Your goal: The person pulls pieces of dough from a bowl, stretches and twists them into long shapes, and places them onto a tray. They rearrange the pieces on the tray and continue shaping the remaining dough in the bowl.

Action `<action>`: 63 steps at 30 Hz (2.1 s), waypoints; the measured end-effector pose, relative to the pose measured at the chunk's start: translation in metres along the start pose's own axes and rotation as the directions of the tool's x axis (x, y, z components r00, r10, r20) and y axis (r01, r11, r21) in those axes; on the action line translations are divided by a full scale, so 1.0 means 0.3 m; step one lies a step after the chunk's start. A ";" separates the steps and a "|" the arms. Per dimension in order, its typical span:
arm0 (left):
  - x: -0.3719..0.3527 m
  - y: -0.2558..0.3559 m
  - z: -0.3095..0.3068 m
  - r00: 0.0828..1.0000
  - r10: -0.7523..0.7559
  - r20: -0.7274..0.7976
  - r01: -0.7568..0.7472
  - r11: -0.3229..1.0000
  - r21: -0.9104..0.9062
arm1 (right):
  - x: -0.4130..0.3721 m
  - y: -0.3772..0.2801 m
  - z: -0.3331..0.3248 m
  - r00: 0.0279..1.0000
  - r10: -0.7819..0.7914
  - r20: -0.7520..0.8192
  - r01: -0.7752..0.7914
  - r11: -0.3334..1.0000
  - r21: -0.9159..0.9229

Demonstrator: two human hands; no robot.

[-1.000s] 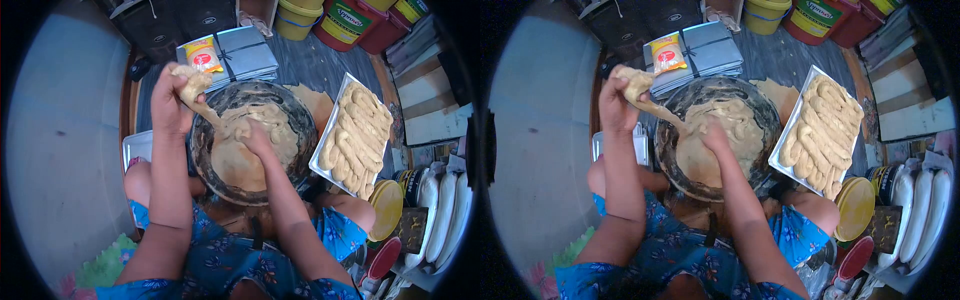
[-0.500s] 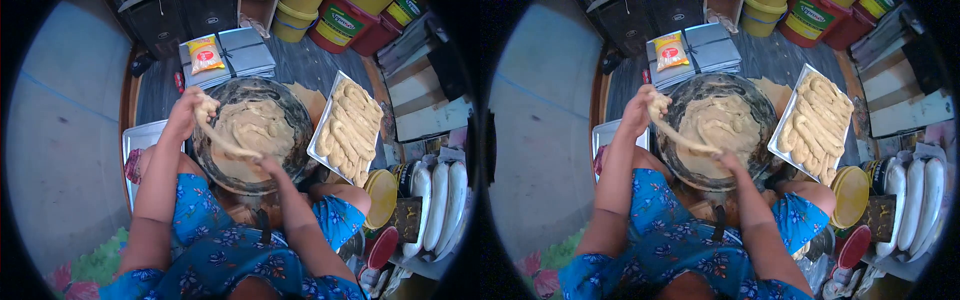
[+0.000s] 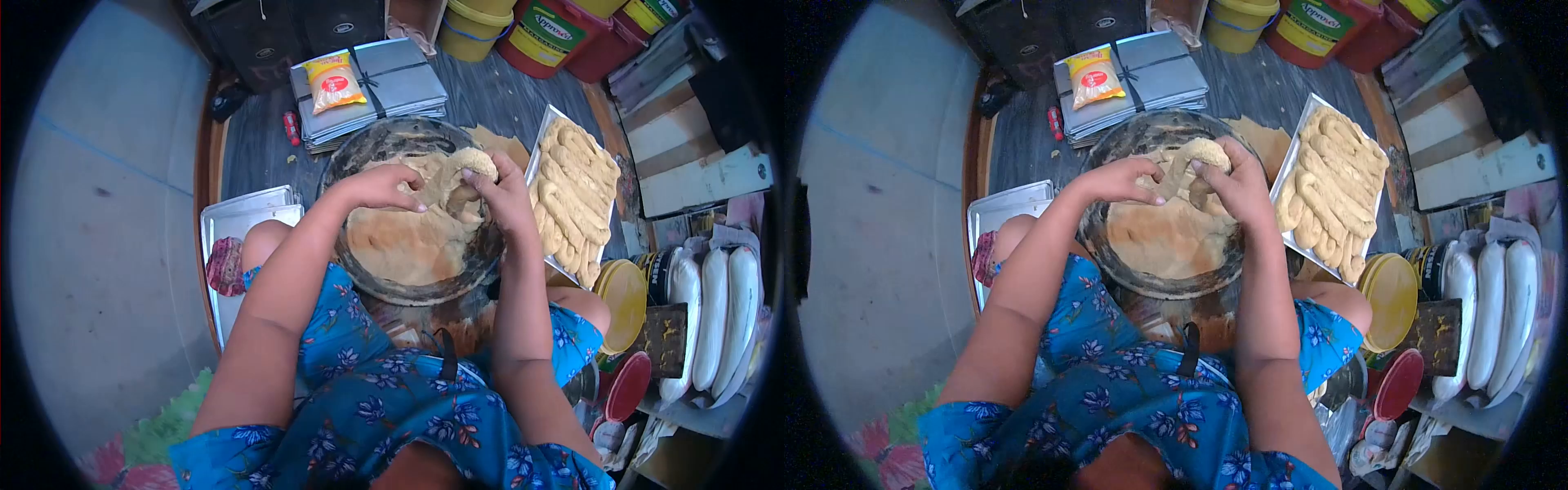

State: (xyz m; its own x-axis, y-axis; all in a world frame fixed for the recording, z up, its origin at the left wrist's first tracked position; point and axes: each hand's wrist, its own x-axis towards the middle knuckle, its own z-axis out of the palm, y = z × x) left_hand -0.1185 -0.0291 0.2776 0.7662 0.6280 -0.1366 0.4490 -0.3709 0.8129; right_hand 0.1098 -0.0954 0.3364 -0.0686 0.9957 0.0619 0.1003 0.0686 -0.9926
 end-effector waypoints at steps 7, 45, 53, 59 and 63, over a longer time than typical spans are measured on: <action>-0.032 -0.122 0.036 0.976 -0.211 0.049 0.209 0.977 0.031 | -0.008 0.222 -0.064 0.883 0.436 0.173 -0.150 0.612 -0.777; -0.066 -0.192 -0.110 0.974 -0.203 -0.099 0.220 0.954 0.206 | -0.249 0.999 0.591 0.708 0.479 0.519 0.144 0.622 -0.770; -0.067 -0.159 -0.109 0.976 -0.206 -0.074 0.217 0.956 0.196 | -0.274 1.053 0.358 0.905 0.268 0.331 0.180 0.465 -0.867; -0.084 -0.145 -0.119 0.971 -0.234 -0.041 0.237 0.953 0.190 | -0.239 1.025 0.415 0.767 0.585 0.264 -0.020 0.433 -0.901; -0.080 -0.124 -0.123 0.968 -0.250 -0.026 0.250 0.946 0.206 | -0.175 0.934 0.606 0.825 0.563 0.057 -0.504 0.777 -0.377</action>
State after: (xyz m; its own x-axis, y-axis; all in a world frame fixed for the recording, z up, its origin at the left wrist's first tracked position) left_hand -0.1707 -0.0050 0.2715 0.6176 0.7181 -0.3207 0.7109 -0.3353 0.6182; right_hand -0.0391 -0.1398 0.0361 -0.0567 0.8562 -0.5135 0.4870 -0.4253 -0.7629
